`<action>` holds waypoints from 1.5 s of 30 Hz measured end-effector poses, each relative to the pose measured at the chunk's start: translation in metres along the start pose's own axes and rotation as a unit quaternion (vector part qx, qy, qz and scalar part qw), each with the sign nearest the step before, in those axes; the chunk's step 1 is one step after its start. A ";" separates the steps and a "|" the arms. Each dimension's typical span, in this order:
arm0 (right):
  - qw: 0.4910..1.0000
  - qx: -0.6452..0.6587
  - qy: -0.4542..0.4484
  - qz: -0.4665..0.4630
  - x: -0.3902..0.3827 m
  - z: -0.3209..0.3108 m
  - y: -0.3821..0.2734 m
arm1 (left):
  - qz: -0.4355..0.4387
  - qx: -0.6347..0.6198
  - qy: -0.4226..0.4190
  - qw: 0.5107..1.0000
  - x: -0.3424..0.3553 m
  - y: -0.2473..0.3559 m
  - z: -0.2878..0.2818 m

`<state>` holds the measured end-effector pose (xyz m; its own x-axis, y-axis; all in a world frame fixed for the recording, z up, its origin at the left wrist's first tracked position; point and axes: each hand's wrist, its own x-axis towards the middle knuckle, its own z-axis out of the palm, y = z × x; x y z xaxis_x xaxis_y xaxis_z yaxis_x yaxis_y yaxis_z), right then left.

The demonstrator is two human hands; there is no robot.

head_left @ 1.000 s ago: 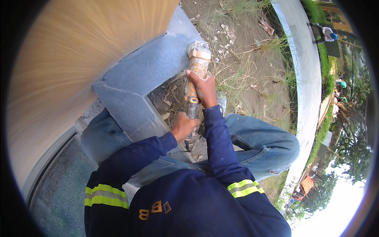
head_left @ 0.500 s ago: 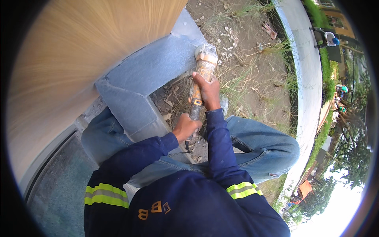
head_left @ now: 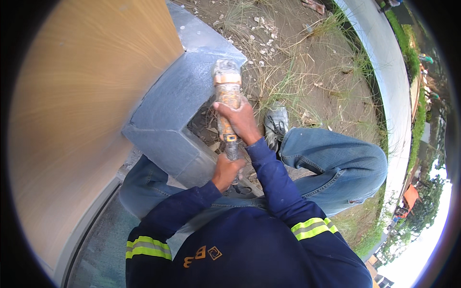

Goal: The person uses an angle grinder to smooth a concrete base at the bottom of a wooden structure. The grinder is held with both hands and moved across the surface to remove material and create a flat finish.

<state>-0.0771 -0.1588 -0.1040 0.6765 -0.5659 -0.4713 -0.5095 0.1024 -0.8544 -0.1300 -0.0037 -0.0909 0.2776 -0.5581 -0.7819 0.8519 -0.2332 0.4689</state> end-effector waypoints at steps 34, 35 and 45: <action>0.995 0.096 0.009 0.011 -0.003 -0.022 0.010 | 0.009 0.028 0.008 1.000 0.018 -0.004 0.021; 0.994 0.104 0.020 0.019 -0.005 -0.025 0.010 | 0.008 0.038 -0.004 0.999 0.020 -0.003 0.022; 0.996 0.081 -0.027 -0.015 0.020 -0.011 0.002 | 0.018 -0.003 0.021 1.000 0.039 0.009 0.021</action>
<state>-0.0706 -0.1786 -0.1126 0.7200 -0.5256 -0.4531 -0.3995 0.2200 -0.8900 -0.1209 -0.0440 -0.1087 0.3264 -0.5327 -0.7808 0.8437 -0.2082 0.4947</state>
